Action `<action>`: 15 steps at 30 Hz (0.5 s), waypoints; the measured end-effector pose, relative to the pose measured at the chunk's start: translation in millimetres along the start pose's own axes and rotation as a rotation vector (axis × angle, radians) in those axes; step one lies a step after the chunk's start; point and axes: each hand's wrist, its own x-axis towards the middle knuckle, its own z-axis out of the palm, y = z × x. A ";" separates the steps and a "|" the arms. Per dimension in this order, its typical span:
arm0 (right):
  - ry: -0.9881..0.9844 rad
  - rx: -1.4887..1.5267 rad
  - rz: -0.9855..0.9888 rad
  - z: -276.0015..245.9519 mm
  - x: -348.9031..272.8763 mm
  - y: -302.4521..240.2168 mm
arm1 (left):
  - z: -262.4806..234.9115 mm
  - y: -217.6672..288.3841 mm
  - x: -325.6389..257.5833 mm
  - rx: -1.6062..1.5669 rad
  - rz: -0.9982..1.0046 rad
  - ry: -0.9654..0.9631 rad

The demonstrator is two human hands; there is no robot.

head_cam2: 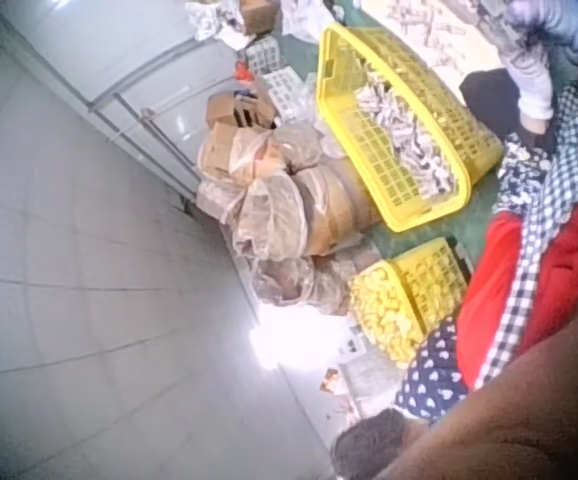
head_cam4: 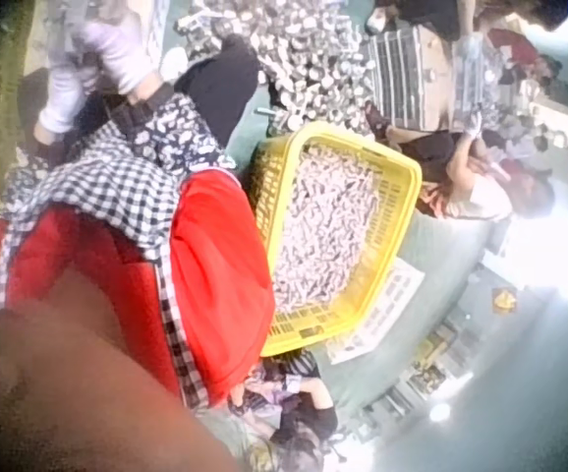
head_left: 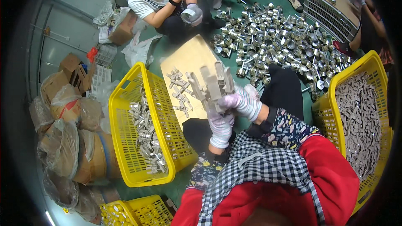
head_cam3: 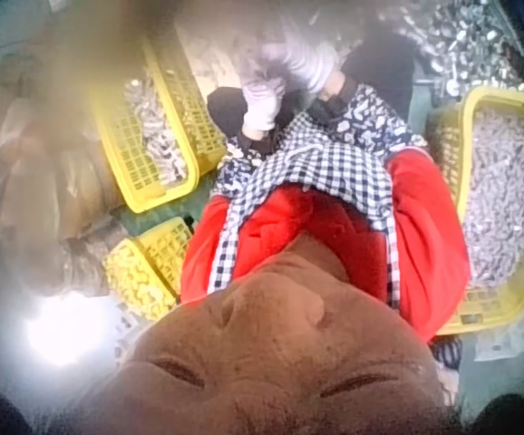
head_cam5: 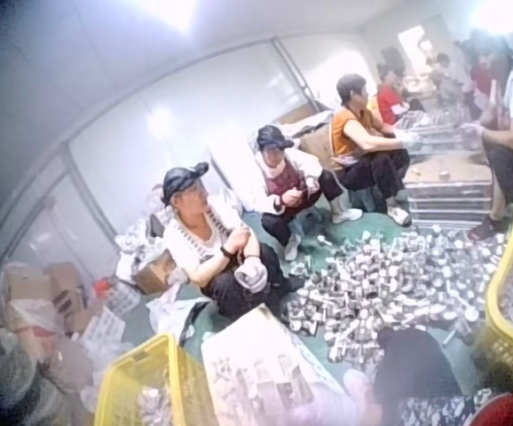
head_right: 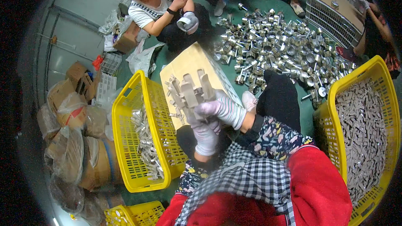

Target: The recorder is assembling small metal hinge components by hand, taking parts from bins and arranging them on a small wooden platform.

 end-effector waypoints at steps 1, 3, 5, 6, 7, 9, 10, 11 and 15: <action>-0.001 -0.053 0.006 3.9 -0.9 -8.1 | -0.8 -2.7 -0.2 -0.041 -0.050 0.047; 0.055 -0.126 0.048 -4.8 3.4 -0.8 | -12.1 -12.5 6.5 0.136 0.043 0.011; 0.169 -0.368 -0.078 1.5 17.6 10.3 | -19.4 -11.1 9.1 0.348 0.092 0.086; 0.128 -0.380 -0.062 2.8 20.4 14.2 | -21.9 -8.4 11.3 0.560 0.134 0.162; 0.208 -0.572 -0.112 3.3 19.4 18.3 | -23.5 -22.9 14.9 0.406 0.239 0.192; 0.293 -0.710 -0.137 5.1 15.4 25.1 | -28.4 -31.7 15.0 0.368 0.121 0.094; 0.330 -0.665 -0.097 1.3 8.3 26.5 | -21.8 -16.6 15.0 0.407 0.136 0.053; 0.345 -0.733 -0.151 -13.1 3.5 34.1 | -16.4 -25.6 13.1 0.297 0.108 0.117; 0.356 -0.877 -0.210 -7.4 8.8 50.2 | -22.5 -22.4 5.1 0.301 -0.069 0.139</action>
